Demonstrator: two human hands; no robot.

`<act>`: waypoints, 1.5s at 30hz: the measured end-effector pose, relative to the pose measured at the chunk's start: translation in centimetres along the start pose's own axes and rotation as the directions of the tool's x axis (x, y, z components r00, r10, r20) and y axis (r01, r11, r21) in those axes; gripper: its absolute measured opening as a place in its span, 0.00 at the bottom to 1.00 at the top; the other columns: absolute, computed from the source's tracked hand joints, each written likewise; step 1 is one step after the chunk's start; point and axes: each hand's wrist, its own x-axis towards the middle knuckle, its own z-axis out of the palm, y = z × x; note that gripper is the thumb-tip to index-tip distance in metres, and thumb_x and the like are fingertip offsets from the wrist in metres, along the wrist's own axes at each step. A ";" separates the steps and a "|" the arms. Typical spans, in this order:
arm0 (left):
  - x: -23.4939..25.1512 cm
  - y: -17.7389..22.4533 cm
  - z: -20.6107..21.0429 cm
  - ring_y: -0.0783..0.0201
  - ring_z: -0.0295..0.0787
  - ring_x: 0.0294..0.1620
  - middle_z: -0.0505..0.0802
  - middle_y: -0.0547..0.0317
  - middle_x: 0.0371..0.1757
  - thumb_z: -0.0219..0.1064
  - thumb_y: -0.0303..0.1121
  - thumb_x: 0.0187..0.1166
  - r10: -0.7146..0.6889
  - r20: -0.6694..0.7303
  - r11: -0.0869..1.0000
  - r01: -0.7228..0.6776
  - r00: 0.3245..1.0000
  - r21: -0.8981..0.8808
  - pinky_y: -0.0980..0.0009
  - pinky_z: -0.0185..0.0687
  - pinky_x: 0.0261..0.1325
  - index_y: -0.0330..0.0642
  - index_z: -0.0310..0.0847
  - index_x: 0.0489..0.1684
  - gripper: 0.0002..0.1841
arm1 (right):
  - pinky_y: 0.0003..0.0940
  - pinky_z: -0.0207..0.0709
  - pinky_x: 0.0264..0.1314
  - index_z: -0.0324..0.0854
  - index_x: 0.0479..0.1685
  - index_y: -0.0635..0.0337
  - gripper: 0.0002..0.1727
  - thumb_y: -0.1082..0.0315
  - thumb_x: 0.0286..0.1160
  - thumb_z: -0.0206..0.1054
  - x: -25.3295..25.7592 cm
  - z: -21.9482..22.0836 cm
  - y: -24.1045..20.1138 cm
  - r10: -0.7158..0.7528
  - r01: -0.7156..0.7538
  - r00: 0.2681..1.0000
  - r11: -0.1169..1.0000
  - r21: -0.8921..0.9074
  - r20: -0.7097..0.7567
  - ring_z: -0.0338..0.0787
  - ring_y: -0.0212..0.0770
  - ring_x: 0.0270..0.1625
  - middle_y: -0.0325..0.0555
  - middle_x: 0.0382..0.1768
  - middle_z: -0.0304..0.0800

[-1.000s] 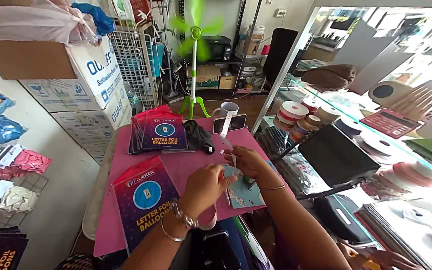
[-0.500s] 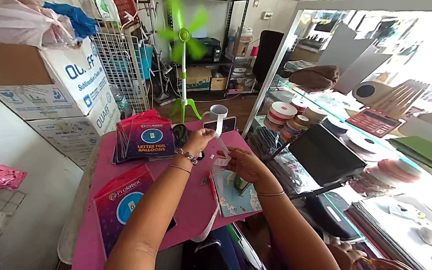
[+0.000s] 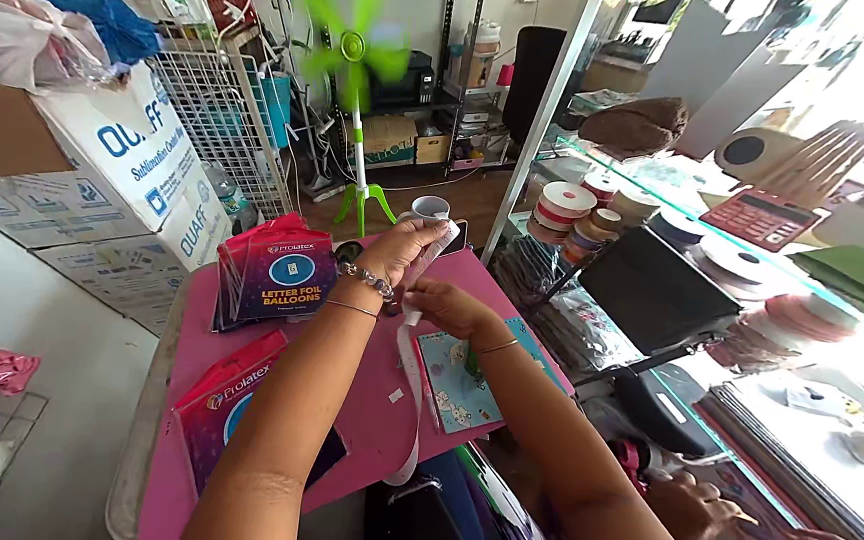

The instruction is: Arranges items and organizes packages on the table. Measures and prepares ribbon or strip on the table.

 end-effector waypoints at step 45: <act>-24.8 -9.9 5.4 0.59 0.89 0.25 0.92 0.54 0.39 0.69 0.41 0.76 0.645 -0.078 0.160 -0.034 0.760 0.986 0.63 0.84 0.23 0.42 0.93 0.43 0.12 | 0.34 0.83 0.60 0.84 0.49 0.59 0.07 0.73 0.81 0.61 -5.6 6.3 -0.8 -0.176 0.165 0.984 0.958 0.236 0.026 0.92 0.35 0.50 0.44 0.44 0.94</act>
